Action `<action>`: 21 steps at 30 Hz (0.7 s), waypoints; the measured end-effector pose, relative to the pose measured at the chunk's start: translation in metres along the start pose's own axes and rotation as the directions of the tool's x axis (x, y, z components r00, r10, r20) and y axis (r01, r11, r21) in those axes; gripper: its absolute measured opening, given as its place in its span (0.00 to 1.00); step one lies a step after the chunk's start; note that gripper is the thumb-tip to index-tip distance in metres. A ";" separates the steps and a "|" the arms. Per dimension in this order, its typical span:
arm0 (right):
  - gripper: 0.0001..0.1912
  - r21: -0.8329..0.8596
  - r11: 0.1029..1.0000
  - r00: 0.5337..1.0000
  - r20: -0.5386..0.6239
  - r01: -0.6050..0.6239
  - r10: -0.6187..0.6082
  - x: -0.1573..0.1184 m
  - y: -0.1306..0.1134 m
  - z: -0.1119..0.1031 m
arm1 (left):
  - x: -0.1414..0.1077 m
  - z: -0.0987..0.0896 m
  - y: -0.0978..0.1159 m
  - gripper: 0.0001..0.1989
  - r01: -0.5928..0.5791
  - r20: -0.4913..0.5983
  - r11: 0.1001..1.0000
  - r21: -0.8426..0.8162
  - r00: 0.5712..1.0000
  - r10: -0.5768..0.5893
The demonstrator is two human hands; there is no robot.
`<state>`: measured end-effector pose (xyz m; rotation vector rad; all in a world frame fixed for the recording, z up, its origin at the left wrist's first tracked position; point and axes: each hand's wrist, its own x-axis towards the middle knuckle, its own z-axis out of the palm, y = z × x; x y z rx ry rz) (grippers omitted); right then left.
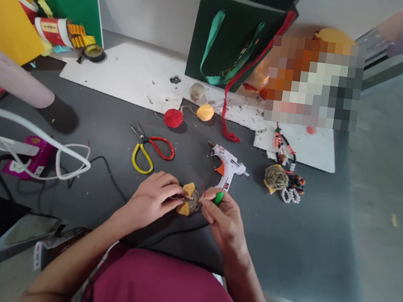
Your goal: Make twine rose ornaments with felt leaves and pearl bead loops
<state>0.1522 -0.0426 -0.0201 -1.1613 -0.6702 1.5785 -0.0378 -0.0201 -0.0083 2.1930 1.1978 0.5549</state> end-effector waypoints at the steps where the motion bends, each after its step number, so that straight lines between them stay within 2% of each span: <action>1: 0.07 -0.004 1.000 1.000 -0.001 0.000 0.000 0.000 0.000 0.000 | 0.002 0.003 0.000 0.07 -0.022 0.004 1.000 0.000 1.000 0.022; 5: 0.07 0.007 1.000 1.000 0.010 -0.009 0.009 0.000 -0.001 0.002 | 0.006 0.014 -0.001 0.05 -0.044 -0.005 0.999 0.011 0.999 0.044; 8: 0.08 0.036 0.999 1.000 0.011 -0.021 0.020 0.000 -0.003 0.001 | 0.007 0.014 -0.002 0.05 -0.013 -0.037 0.999 -0.044 0.999 0.012; 12: 0.07 0.094 0.995 1.000 0.011 -0.029 0.028 0.002 -0.007 -0.003 | 0.005 0.004 -0.002 0.03 0.096 -0.002 0.981 -0.170 0.995 -0.097; 16: 0.06 0.146 0.989 0.999 0.023 -0.030 0.027 0.005 -0.010 -0.005 | 0.001 -0.005 -0.004 0.03 0.248 0.080 0.923 -0.294 0.969 -0.235; 19: 0.07 0.159 0.987 0.999 0.015 -0.034 0.032 0.006 -0.009 -0.002 | -0.001 -0.007 -0.004 0.04 0.294 0.133 0.879 -0.376 0.955 -0.263; 21: 0.07 0.159 0.986 0.999 0.013 -0.038 0.036 0.007 -0.008 0.002 | -0.001 -0.006 -0.002 0.06 0.299 0.133 0.883 -0.363 0.954 -0.269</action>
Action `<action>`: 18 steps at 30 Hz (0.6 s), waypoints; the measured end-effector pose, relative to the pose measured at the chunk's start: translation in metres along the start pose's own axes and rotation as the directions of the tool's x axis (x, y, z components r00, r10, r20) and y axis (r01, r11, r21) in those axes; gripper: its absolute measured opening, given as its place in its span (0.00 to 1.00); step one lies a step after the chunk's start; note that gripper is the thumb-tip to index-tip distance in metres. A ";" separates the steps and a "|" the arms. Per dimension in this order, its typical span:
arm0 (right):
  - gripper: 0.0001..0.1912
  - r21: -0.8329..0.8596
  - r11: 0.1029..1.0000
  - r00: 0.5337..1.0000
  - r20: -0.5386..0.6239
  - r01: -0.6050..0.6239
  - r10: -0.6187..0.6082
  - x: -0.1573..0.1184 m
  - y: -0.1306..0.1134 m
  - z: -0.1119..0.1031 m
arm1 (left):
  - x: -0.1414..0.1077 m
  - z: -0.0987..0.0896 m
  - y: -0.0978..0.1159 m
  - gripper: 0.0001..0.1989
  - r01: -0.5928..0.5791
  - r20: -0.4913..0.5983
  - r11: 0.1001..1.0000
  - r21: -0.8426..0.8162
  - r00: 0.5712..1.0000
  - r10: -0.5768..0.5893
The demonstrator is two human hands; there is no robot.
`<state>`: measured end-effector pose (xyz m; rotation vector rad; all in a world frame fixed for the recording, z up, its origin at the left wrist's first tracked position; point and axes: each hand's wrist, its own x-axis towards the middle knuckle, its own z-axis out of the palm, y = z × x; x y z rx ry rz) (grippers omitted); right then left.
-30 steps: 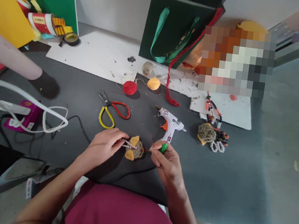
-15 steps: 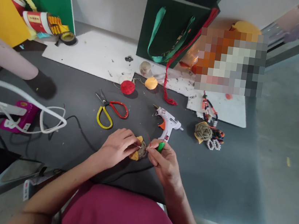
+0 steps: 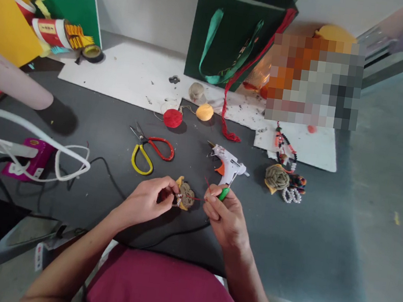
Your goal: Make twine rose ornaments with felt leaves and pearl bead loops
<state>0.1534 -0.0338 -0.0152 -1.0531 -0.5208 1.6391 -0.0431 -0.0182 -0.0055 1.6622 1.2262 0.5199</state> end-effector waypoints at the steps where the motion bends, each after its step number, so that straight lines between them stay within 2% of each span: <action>1: 0.07 -0.002 1.000 1.000 0.003 -0.002 0.002 0.001 0.000 0.002 | 0.000 0.001 0.001 0.07 -0.001 -0.003 1.000 0.025 1.000 0.001; 7: 0.09 -0.029 1.000 1.000 -0.003 0.009 -0.009 0.007 -0.004 0.011 | 0.003 0.010 0.003 0.05 -0.056 -0.021 0.980 0.193 0.998 0.061; 11: 0.10 -0.043 0.999 0.999 -0.036 0.024 -0.026 0.009 -0.007 0.012 | 0.002 0.013 0.000 0.04 -0.144 -0.053 0.973 0.179 0.986 0.156; 14: 0.09 -0.058 0.998 0.999 -0.024 0.026 -0.028 0.008 -0.005 0.014 | 0.003 0.018 0.002 0.03 -0.155 -0.102 0.977 0.148 0.980 0.171; 18: 0.10 -0.083 0.996 1.000 0.006 0.017 -0.017 0.005 -0.003 0.018 | 0.006 0.028 0.004 0.06 -0.158 -0.156 0.966 0.207 0.969 0.192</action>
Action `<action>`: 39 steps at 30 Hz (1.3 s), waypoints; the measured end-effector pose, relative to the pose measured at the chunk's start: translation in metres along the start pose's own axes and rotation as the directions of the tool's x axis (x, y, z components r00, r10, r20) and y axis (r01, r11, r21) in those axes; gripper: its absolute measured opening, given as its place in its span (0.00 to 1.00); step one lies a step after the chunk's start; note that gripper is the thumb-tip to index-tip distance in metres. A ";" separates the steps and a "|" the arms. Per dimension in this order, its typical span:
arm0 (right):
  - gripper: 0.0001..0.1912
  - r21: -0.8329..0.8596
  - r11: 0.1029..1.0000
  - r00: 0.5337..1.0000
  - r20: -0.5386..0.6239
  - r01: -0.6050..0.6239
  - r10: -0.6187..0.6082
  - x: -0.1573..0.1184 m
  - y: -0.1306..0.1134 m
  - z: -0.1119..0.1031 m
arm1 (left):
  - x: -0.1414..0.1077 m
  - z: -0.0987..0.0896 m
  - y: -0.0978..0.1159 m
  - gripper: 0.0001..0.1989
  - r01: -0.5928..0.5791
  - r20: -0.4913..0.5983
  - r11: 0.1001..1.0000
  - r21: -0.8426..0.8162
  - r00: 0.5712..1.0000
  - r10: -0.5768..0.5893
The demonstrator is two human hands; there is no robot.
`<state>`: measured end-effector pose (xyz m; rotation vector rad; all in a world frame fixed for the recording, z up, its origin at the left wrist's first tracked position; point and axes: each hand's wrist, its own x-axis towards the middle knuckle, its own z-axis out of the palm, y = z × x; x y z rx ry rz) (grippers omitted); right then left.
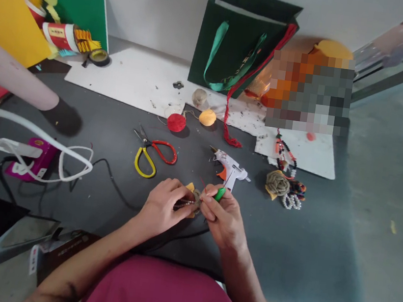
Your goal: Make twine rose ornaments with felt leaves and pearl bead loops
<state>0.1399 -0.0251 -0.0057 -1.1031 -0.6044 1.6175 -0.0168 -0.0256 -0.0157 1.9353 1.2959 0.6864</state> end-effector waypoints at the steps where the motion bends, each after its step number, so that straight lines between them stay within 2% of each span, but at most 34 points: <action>1: 0.10 0.000 1.000 1.000 0.007 0.000 0.000 0.000 -0.001 0.001 | 0.001 0.002 0.001 0.05 -0.003 -0.006 1.000 0.016 1.000 0.003; 6: 0.10 0.057 0.998 0.998 0.068 0.003 -0.007 0.004 -0.008 0.007 | 0.003 0.000 0.003 0.04 0.020 -0.024 1.000 -0.008 1.000 -0.020; 9: 0.10 0.115 0.993 0.994 0.106 -0.001 -0.011 0.007 -0.014 0.014 | 0.003 -0.007 0.004 0.03 0.094 0.008 0.982 -0.165 0.996 -0.094; 13: 0.11 0.144 0.989 0.991 0.134 -0.019 -0.001 0.011 -0.019 0.026 | 0.000 -0.018 0.002 0.03 0.251 0.137 0.861 -0.443 0.968 -0.212; 16: 0.11 0.139 0.990 0.991 0.133 -0.022 0.004 0.013 -0.019 0.029 | -0.004 -0.029 0.001 0.04 0.269 0.125 0.812 -0.519 0.963 -0.239; 18: 0.11 0.106 0.994 0.994 0.105 -0.010 -0.001 0.016 -0.014 0.028 | -0.008 -0.035 0.000 0.04 0.247 0.060 0.859 -0.448 0.967 -0.247; 21: 0.12 0.015 1.000 1.000 0.027 -0.004 0.004 0.022 -0.002 0.022 | -0.014 -0.038 -0.005 0.03 0.210 -0.059 0.955 -0.208 0.972 -0.226; 24: 0.12 -0.058 0.998 0.999 -0.041 -0.017 0.014 0.027 0.011 0.017 | -0.019 -0.033 -0.012 0.03 0.181 -0.091 0.983 -0.038 0.979 -0.184; 29: 0.12 -0.086 0.996 0.995 -0.095 0.035 -0.043 0.033 0.016 0.015 | -0.022 -0.027 -0.016 0.03 0.177 -0.069 0.983 0.055 0.983 -0.173; 34: 0.11 -0.107 0.992 0.989 -0.121 0.068 -0.080 0.037 0.016 0.018 | -0.019 -0.032 -0.012 0.03 0.245 0.002 0.969 0.000 0.969 -0.245; 39: 0.10 -0.115 0.988 0.984 -0.131 0.107 -0.122 0.040 0.014 0.023 | -0.023 -0.037 -0.011 0.09 0.345 0.165 0.937 -0.054 0.929 -0.332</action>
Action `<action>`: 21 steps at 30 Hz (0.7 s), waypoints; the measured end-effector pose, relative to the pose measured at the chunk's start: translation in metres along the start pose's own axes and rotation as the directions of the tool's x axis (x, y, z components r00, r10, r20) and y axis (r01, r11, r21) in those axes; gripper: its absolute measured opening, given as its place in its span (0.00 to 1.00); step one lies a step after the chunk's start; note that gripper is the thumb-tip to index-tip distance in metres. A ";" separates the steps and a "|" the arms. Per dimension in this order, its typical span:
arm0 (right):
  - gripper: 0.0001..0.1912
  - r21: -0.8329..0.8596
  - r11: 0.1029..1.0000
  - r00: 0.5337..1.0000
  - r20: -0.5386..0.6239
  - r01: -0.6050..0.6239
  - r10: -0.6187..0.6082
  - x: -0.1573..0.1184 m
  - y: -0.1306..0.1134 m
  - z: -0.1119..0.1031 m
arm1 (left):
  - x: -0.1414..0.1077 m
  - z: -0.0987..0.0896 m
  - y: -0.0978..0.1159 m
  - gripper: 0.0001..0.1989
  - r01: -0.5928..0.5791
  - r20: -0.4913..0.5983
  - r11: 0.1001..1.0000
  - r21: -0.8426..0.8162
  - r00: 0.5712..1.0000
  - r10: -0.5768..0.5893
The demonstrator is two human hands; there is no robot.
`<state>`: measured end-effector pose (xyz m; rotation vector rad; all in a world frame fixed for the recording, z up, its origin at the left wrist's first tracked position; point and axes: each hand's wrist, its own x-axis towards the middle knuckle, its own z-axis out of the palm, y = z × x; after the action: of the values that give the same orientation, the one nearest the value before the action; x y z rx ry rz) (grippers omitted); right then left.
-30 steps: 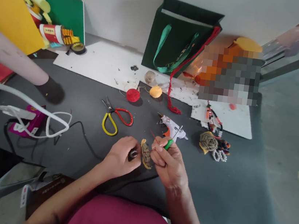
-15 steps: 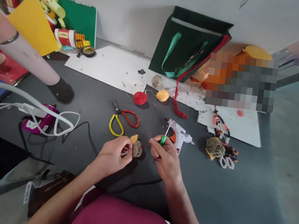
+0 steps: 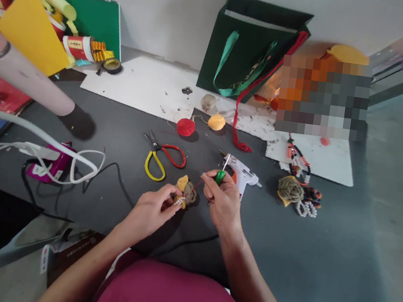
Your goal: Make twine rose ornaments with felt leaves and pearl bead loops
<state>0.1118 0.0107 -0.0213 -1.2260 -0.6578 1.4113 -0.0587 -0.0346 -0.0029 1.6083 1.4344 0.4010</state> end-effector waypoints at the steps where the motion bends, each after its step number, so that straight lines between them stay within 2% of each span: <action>1: 0.10 -0.009 1.000 1.000 0.014 0.001 -0.001 0.000 -0.001 0.000 | -0.001 -0.001 0.000 0.11 0.011 0.017 1.000 0.018 1.000 -0.011; 3: 0.09 -0.033 0.999 0.999 0.040 0.000 0.002 0.000 -0.001 0.000 | 0.000 -0.005 0.000 0.11 0.007 -0.018 0.997 0.072 1.000 -0.005; 6: 0.09 -0.066 0.998 0.997 0.073 0.004 0.000 0.000 -0.002 -0.002 | 0.010 -0.014 0.005 0.07 -0.061 -0.134 0.992 0.108 0.988 0.075; 9: 0.09 -0.085 0.996 0.995 0.098 0.021 -0.012 -0.002 -0.002 -0.004 | 0.024 -0.024 0.012 0.06 -0.122 -0.163 0.988 0.094 0.977 0.136; 12: 0.08 -0.088 0.996 0.995 0.094 0.026 -0.018 -0.002 -0.003 -0.006 | 0.030 -0.027 0.012 0.06 -0.091 -0.168 0.988 0.122 0.979 0.111; 14: 0.08 -0.089 0.996 0.996 0.089 0.025 -0.017 -0.003 -0.002 -0.007 | 0.028 -0.024 0.008 0.05 -0.082 -0.145 0.976 0.204 0.983 0.113; 16: 0.08 -0.090 0.996 0.996 0.090 0.020 -0.011 -0.002 -0.001 -0.009 | 0.022 -0.017 0.002 0.09 -0.106 -0.124 0.938 0.330 0.980 0.154; 18: 0.08 -0.086 0.996 0.996 0.090 0.017 -0.009 -0.002 0.000 -0.010 | 0.015 -0.009 -0.003 0.08 -0.128 -0.139 0.888 0.442 0.968 0.209; 21: 0.08 -0.073 0.997 0.996 0.091 0.019 -0.012 -0.002 0.000 -0.011 | 0.009 -0.001 -0.008 0.04 -0.161 -0.152 0.863 0.479 0.953 0.262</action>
<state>0.1217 0.0058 -0.0243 -1.2168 -0.7861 1.4476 -0.0619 -0.0271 -0.0121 2.1800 1.5999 0.3841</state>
